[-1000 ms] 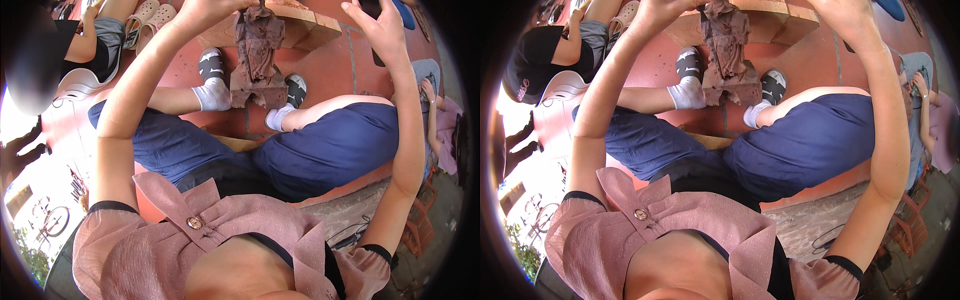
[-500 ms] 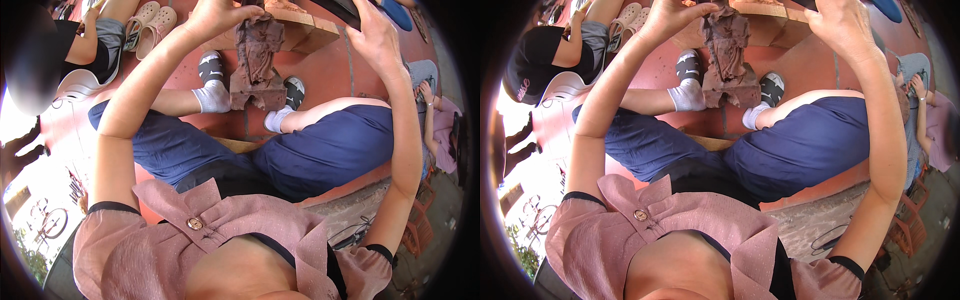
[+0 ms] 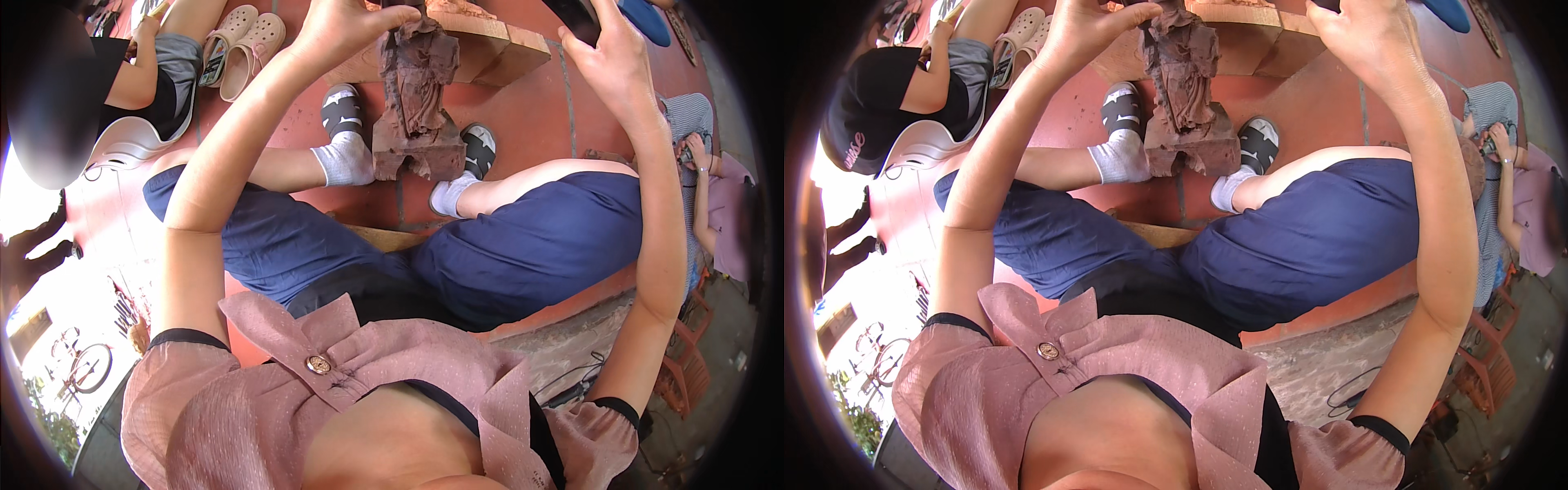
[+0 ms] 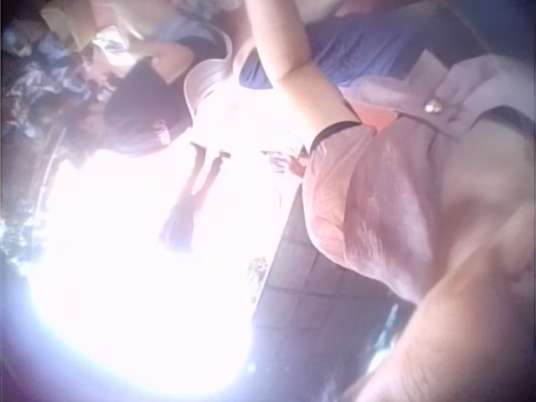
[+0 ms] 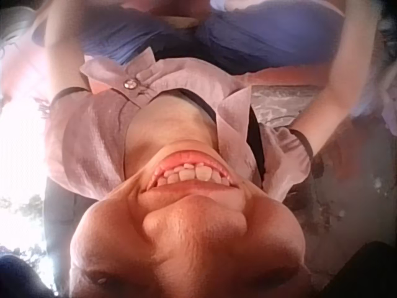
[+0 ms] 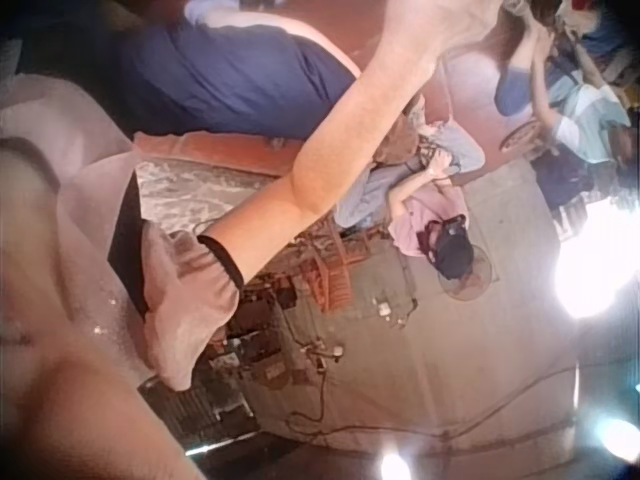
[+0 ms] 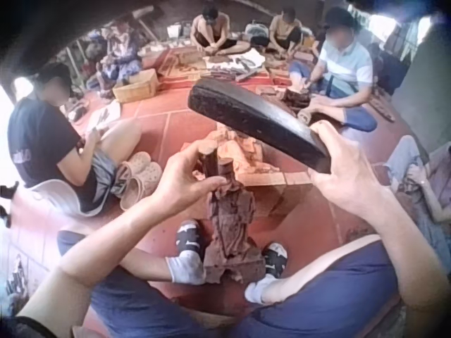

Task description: The person sits on the floor and uses a chisel and mallet to carve a wooden sculpture. They repeatedly strike the chisel with the mallet to shape the wood, occasionally adjusting the sculpture's position.

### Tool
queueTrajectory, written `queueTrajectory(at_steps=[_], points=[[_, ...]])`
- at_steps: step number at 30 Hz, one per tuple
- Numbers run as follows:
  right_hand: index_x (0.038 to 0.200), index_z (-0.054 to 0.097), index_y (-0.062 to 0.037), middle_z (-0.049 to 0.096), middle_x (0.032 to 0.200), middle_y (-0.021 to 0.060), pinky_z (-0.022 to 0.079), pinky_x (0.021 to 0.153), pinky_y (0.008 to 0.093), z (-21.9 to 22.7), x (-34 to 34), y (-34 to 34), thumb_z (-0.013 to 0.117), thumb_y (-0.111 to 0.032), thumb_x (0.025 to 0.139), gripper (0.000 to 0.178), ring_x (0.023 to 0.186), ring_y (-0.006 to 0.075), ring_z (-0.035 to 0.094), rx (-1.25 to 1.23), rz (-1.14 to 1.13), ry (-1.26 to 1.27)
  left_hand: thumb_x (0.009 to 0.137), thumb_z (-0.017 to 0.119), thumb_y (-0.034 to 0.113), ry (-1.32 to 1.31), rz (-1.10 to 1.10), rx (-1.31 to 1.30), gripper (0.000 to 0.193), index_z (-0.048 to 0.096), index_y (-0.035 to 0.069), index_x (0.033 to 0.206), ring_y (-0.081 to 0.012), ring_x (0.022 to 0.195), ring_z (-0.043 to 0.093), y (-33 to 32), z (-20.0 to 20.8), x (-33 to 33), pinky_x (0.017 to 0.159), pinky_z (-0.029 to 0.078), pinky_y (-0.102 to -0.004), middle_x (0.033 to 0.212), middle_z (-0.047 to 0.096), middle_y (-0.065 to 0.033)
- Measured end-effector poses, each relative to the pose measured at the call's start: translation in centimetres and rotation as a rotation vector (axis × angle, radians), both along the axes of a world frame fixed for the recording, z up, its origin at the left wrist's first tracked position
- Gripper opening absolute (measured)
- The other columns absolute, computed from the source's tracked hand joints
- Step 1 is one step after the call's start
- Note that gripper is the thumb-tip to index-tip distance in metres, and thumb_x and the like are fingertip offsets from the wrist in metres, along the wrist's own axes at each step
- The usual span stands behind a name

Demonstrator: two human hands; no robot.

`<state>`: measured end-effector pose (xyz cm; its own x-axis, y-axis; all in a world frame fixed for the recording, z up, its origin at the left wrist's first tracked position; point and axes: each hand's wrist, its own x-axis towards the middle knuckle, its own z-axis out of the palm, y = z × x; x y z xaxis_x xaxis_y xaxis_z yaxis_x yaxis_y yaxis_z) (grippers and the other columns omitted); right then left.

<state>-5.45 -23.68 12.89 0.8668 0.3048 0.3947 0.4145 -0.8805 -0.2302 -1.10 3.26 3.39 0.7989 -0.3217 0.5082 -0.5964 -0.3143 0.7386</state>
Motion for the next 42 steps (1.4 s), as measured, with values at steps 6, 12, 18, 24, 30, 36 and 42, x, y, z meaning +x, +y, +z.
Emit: queueTrajectory(at_steps=[6, 12, 18, 24, 30, 36, 42], points=[[0.112, 0.05, -0.0021, 0.062, 0.098, 0.0245, 0.049, 0.079, 0.0446, 0.6, -0.4, 0.4, 0.069, -0.002, 0.074, 0.042, 0.095, 0.0439, 0.062, -0.043, 0.061, -0.033, 0.076, 0.079, 0.005, 0.041, -0.042, 0.065, 0.04, 0.06, 0.002, 0.111, -0.0172, 0.084, 0.067, -0.5, 0.7, -1.0, 0.069, 0.055, -0.0334, 0.096, 0.068, -0.0105], [0.108, 0.051, -0.0034, 0.061, 0.093, 0.0221, 0.048, 0.077, 0.0457, 0.4, -1.1, 1.0, 0.065, 0.0, 0.072, 0.04, 0.092, 0.0431, 0.061, -0.056, 0.031, -0.049, 0.072, 0.081, 0.007, 0.091, -0.028, 0.039, 0.04, 0.062, 0.001, 0.107, -0.0176, 0.08, 0.067, -0.4, 0.0, 0.6, 0.072, 0.053, -0.0322, 0.089, 0.07, -0.0095], [0.108, 0.05, -0.0045, 0.06, 0.093, 0.022, 0.048, 0.077, 0.0462, -0.2, -0.3, -0.3, 0.063, 0.001, 0.068, 0.043, 0.092, 0.0441, 0.06, -0.236, 0.029, 0.01, 0.072, 0.081, 0.007, 0.17, -0.012, 0.205, 0.051, 0.059, 0.003, 0.118, -0.0163, 0.08, 0.067, -0.1, -1.3, 1.3, 0.072, 0.054, -0.0329, 0.094, 0.069, -0.0089], [0.108, 0.05, -0.0057, 0.06, 0.095, 0.0221, 0.047, 0.079, 0.0465, -0.1, -0.9, 0.0, 0.062, 0.0, 0.069, 0.042, 0.094, 0.0438, 0.059, -0.226, 0.026, 0.006, 0.073, 0.08, 0.003, 0.23, -0.073, 0.02, 0.052, 0.058, 0.003, 0.12, -0.0135, 0.085, 0.065, -0.2, -0.9, 0.8, 0.073, 0.055, -0.0309, 0.095, 0.068, -0.0063], [0.119, 0.058, -0.0089, 0.066, 0.096, 0.0128, 0.05, 0.083, 0.0334, -2.2, 0.7, -3.0, 0.073, -0.014, 0.077, 0.046, 0.087, 0.0255, 0.064, 0.003, -0.054, -0.005, 0.088, 0.069, 0.004, 0.401, 0.008, -0.222, 0.051, 0.045, -0.001, 0.133, -0.0109, 0.091, 0.058, 2.6, 2.1, -0.6, 0.076, 0.052, -0.0266, 0.104, 0.058, -0.0032], [0.116, 0.061, -0.0075, 0.069, 0.094, 0.0124, 0.051, 0.081, 0.036, -1.5, 0.1, -3.9, 0.077, -0.02, 0.073, 0.048, 0.086, 0.0248, 0.066, 0.027, -0.136, 0.144, 0.092, 0.064, 0.027, 0.226, -0.009, -0.138, 0.032, 0.057, 0.006, 0.115, -0.0274, 0.094, 0.066, -1.3, 1.0, -3.8, 0.08, 0.051, -0.0398, 0.1, 0.065, -0.0127], [0.106, 0.061, -0.0064, 0.067, 0.094, 0.0119, 0.051, 0.079, 0.0357, -1.8, -2.2, -4.7, 0.074, -0.012, 0.072, 0.037, 0.086, 0.0283, 0.067, -0.049, -0.129, 0.158, 0.077, 0.073, 0.013, -0.016, -0.477, 0.043, 0.031, 0.061, 0.013, 0.106, -0.0289, 0.083, 0.064, -8.0, -3.8, -9.1, 0.069, 0.051, -0.0405, 0.088, 0.062, -0.0052]])
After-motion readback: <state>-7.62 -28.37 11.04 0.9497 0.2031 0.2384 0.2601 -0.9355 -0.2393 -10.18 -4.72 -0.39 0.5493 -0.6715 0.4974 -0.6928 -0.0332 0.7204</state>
